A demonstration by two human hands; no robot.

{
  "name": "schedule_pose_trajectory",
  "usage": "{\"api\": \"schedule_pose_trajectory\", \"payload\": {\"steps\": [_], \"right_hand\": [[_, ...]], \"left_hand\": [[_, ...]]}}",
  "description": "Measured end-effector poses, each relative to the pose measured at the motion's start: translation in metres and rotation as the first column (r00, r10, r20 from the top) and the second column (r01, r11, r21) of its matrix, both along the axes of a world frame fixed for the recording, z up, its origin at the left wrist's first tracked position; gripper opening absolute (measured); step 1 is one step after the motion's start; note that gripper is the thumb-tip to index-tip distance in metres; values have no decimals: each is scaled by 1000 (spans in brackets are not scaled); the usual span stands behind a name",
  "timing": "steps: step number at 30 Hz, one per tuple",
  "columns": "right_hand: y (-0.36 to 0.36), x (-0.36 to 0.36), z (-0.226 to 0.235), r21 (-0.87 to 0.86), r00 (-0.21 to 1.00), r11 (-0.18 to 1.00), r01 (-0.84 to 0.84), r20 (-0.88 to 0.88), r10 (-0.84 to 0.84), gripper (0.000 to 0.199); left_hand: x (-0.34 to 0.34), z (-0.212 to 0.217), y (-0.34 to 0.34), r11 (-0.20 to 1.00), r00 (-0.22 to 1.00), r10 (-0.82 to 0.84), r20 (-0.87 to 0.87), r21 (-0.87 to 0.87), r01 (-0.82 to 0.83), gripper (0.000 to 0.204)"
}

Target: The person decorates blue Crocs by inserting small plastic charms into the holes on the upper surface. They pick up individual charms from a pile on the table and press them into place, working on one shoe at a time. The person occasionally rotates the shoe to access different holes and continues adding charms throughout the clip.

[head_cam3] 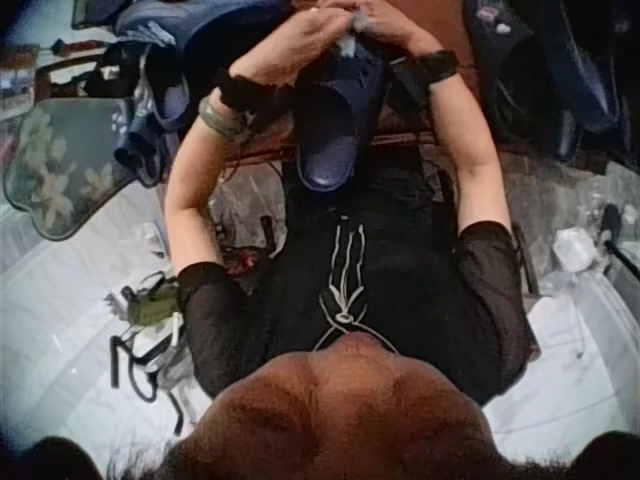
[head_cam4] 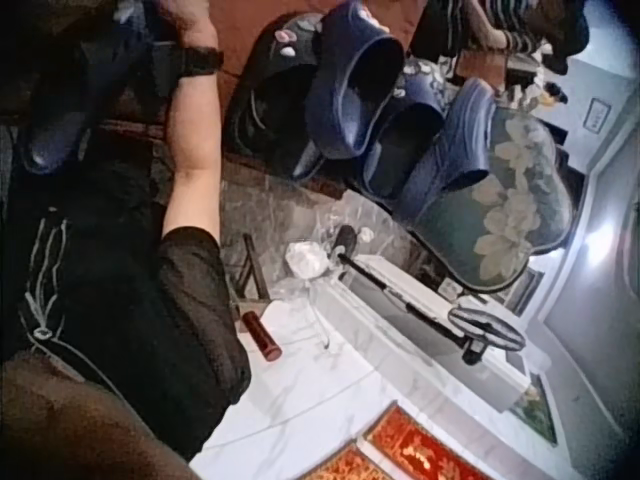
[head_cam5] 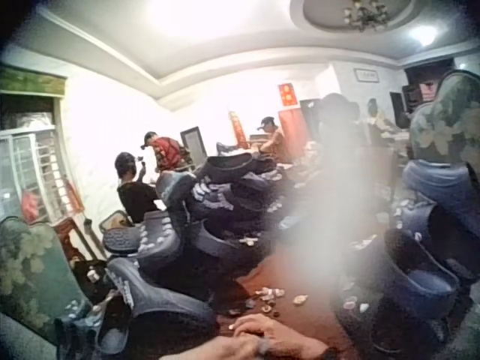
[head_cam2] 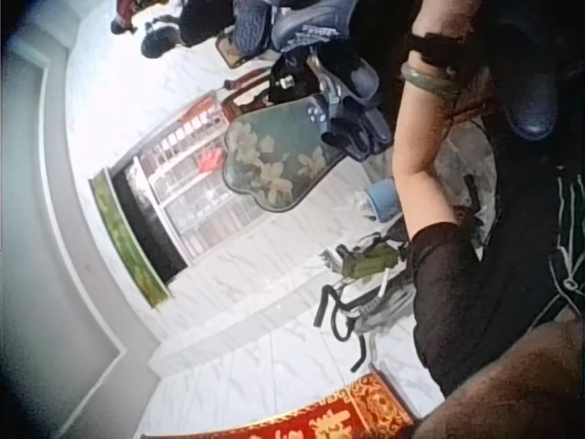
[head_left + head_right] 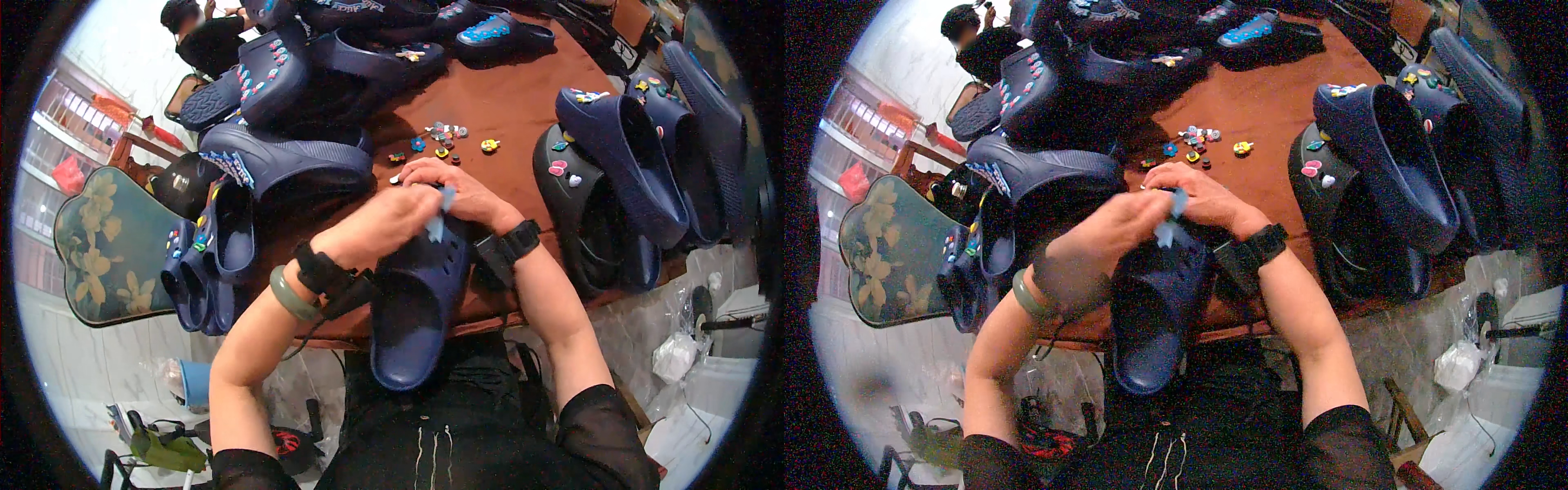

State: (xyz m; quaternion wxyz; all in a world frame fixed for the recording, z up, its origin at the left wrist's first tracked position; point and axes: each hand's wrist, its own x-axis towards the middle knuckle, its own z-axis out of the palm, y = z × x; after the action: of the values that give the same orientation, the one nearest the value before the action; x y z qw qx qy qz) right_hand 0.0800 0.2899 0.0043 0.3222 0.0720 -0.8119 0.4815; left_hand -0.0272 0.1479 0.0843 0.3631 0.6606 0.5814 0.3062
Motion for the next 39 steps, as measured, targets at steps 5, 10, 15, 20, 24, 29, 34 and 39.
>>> {"api": "schedule_pose_trajectory", "payload": {"steps": [5,10,15,20,24,29,34,39], "right_hand": [[0,6,5,-179,995,984,-6,96,24,24],[6,5,1,-397,987,909,125,143,-73,32],[17,5,-11,-433,942,844,316,250,-224,36],[36,1,-30,-347,726,649,677,168,-667,20],[52,15,-22,-526,755,579,623,208,-622,14],[44,19,-19,-31,863,882,471,224,-453,21],[34,17,-26,459,795,747,482,131,-593,24],[30,14,-18,401,748,789,466,297,-593,19]], "left_hand": [[-23,-8,-25,870,745,463,480,-86,-485,23],[-54,-66,-56,836,812,537,-229,267,-479,20],[-51,-71,-58,739,675,592,-441,632,-234,15],[-48,-75,-72,920,918,315,-241,317,-232,16],[-41,-71,-83,900,909,382,-166,291,-325,26],[-46,-78,-87,852,869,456,-191,377,-364,31],[-47,-82,-87,833,874,485,-11,310,-458,32],[-31,-76,-90,756,820,570,52,359,-548,25]]}}
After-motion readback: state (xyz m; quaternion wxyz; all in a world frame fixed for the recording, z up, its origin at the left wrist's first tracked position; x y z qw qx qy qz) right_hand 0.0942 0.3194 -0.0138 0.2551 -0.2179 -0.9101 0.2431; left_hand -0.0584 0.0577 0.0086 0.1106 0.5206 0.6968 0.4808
